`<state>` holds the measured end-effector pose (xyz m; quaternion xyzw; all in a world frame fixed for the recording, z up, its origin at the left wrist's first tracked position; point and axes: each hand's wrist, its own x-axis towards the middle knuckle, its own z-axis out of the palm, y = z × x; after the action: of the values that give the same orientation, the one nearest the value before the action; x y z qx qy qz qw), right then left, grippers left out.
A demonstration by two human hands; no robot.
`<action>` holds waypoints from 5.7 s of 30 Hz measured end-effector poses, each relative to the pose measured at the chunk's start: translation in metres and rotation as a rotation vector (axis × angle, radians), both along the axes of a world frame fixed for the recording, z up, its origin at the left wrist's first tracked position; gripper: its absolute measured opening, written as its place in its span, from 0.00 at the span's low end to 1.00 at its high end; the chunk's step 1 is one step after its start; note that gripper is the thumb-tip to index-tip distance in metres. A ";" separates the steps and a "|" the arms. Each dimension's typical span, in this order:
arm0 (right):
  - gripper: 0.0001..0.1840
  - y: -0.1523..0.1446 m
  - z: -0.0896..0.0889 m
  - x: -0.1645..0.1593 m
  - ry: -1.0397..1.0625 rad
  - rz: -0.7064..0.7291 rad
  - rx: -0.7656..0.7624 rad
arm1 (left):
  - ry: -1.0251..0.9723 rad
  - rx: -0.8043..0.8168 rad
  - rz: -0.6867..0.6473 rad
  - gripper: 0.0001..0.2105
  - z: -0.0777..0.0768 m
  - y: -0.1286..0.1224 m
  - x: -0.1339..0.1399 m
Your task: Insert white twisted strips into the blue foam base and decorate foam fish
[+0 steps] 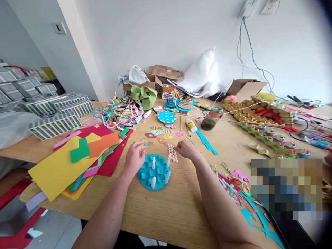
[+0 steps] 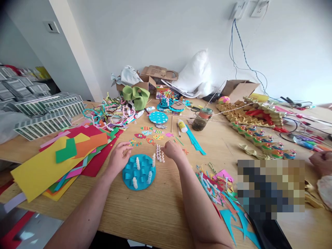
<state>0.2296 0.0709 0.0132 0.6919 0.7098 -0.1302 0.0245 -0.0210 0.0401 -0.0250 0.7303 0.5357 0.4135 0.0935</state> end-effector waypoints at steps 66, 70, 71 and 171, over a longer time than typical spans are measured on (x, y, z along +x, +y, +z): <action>0.05 -0.063 0.048 -0.082 0.595 0.464 0.525 | -0.911 -0.158 -0.319 0.03 0.036 -0.022 0.007; 0.07 -0.063 0.052 -0.082 0.707 0.425 0.419 | -0.926 -0.168 -0.370 0.03 0.038 -0.024 0.009; 0.07 -0.062 0.053 -0.082 0.753 0.393 0.394 | -0.945 -0.181 -0.384 0.04 0.038 -0.024 0.009; 0.06 -0.045 0.043 -0.117 0.525 0.571 0.161 | -0.138 -0.435 -0.379 0.03 0.010 -0.043 -0.052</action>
<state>0.1130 0.0259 0.0563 0.4097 0.8637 -0.2344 -0.1767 -0.0732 -0.0032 -0.0149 0.7504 0.4581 0.3128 0.3595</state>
